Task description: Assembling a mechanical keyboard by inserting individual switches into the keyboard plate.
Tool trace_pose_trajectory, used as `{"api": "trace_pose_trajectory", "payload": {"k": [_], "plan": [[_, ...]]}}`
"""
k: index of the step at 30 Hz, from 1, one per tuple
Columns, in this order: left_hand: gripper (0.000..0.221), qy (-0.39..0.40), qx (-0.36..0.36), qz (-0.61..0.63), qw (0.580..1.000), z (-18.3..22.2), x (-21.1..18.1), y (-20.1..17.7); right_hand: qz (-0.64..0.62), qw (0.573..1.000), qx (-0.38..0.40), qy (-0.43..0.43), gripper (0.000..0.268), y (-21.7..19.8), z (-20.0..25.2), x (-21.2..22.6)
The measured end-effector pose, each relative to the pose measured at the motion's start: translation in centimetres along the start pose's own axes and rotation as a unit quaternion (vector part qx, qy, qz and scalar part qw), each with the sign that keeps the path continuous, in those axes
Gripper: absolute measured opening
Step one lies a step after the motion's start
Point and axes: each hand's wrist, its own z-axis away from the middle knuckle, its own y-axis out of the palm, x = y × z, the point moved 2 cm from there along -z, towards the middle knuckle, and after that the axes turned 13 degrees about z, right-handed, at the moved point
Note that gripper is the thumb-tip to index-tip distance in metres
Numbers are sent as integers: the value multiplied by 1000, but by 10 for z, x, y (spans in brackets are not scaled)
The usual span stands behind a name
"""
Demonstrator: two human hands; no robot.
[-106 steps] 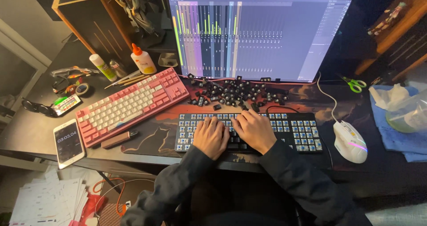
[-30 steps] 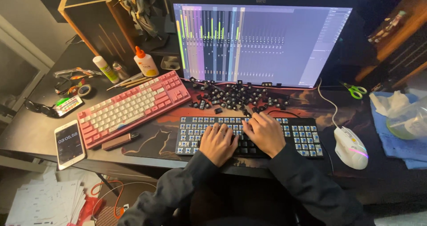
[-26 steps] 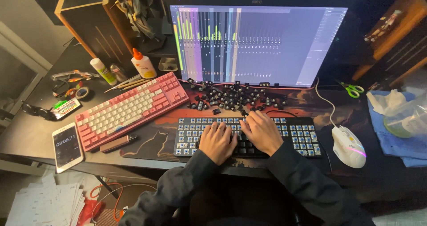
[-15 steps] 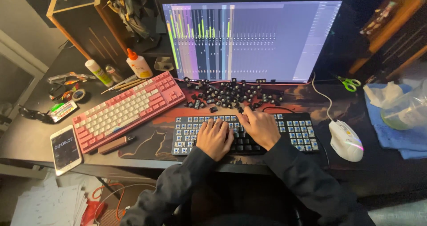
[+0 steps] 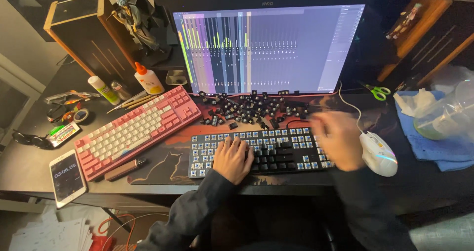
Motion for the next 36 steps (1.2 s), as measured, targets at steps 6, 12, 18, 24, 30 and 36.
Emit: {"api": "trace_pose_trajectory", "payload": {"k": [6,12,18,24,30,36], "plan": [[35,-58,83,-2,995,-11,-5,3,155,981,60,98,72,-62,91,-97],[32,-78,137,-68,985,-6,0,25,35,988,110,100,68,-43,106,-106],[34,-85,179,-46,979,-1,5,32,77,991,54,95,47,-29,118,-116],[27,-82,168,-9,982,12,11,32,83,991,57,91,47,-31,122,-116],[36,-77,115,30,990,-12,4,11,63,993,57,86,49,-34,118,-110],[44,-257,240,59,934,-45,45,2,50,993,60,87,50,-36,117,-108]]}}
